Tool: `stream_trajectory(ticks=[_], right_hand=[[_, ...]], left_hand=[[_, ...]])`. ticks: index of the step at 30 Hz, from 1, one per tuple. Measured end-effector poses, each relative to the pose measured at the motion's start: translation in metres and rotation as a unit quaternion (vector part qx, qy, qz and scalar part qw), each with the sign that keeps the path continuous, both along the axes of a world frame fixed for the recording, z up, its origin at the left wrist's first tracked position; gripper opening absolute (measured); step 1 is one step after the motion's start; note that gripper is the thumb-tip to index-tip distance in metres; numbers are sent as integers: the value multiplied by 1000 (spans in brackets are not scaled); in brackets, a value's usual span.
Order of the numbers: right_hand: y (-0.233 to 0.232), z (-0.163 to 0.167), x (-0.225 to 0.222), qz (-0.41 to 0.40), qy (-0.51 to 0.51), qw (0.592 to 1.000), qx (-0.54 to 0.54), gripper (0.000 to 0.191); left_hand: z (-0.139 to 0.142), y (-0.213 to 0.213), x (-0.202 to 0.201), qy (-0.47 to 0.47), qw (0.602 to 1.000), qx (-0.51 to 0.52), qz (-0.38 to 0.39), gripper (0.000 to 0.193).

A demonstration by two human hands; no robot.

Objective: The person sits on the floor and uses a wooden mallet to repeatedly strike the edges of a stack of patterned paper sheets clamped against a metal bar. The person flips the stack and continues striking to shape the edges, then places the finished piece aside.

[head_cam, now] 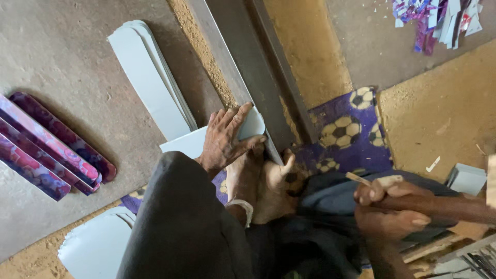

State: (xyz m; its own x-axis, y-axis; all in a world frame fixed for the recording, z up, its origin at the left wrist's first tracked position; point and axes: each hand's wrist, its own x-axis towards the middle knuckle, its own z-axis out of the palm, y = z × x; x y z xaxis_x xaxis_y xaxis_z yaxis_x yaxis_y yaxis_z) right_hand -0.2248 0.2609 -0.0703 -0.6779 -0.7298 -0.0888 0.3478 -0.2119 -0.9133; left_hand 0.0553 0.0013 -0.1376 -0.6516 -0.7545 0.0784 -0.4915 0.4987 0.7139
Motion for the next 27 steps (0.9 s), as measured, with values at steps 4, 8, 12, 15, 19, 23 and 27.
stream_trajectory(ticks=[4,8,12,15,19,23,27], right_hand=[[-22,-30,2,240,461,737,432,35],[-41,-18,-6,108,121,920,357,44],[-41,11,-2,-57,-145,988,16,57],[-47,-1,11,30,-32,994,105,56],[-54,-29,15,185,144,919,318,56],[-51,-32,7,10,-241,966,89,52],[-47,-38,10,288,328,825,358,53]], left_hand=[[5,-1,-2,-13,1000,-7,9,95],[9,-1,-2,-18,999,-44,8,94],[9,1,-3,-25,999,-37,16,94],[9,1,-3,-24,999,-32,18,94],[12,1,-2,-34,999,-28,2,93],[14,1,-3,-35,998,-38,21,94],[13,4,-3,-68,998,13,10,93]])
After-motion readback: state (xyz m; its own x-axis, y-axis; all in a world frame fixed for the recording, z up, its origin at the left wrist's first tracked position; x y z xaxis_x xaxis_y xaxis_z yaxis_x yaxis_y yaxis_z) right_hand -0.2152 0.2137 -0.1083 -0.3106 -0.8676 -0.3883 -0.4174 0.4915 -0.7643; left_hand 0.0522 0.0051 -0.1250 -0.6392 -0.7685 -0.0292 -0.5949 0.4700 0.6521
